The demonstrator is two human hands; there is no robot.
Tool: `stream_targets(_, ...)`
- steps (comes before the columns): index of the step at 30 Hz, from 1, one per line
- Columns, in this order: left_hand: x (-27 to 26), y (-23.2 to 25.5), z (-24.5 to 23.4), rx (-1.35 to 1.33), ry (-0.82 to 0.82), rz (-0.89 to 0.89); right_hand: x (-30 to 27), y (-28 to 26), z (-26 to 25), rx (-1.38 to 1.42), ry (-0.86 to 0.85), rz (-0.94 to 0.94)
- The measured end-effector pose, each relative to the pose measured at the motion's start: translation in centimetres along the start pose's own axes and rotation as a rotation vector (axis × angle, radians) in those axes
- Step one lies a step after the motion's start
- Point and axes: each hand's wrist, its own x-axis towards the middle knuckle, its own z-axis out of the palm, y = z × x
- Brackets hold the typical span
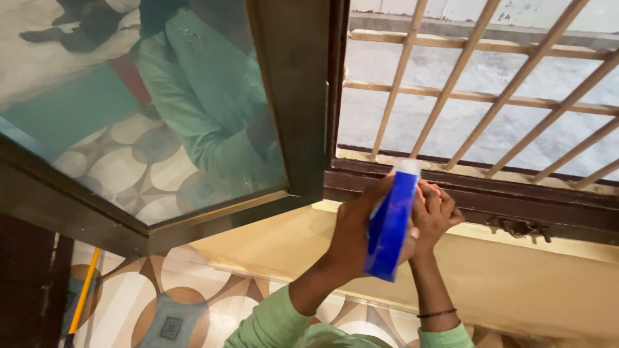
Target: The person cleans a window and its metal security bars using a spray bottle and a cloth. They spray the cleaning solution onto the glass and the bars, then wipe the surfaces with the cloth. The person alternates between cleaning the glass pane and the metal frame throughout the clip.
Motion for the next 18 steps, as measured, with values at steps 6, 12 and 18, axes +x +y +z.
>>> stream_targets(6,-0.3,0.9,1.0,0.036,-0.003,-0.053,2.7,7.1,-5.4,0.176,-0.055,0.021)
stream_targets(12,-0.2,1.4,2.0,0.21,0.04,0.005,1.9,10.7,-5.7,-0.107,0.015,0.111)
stream_targets(18,-0.1,0.6,2.5,0.248,0.11,0.017,0.3,0.5,-0.3,-0.132,0.037,-0.24)
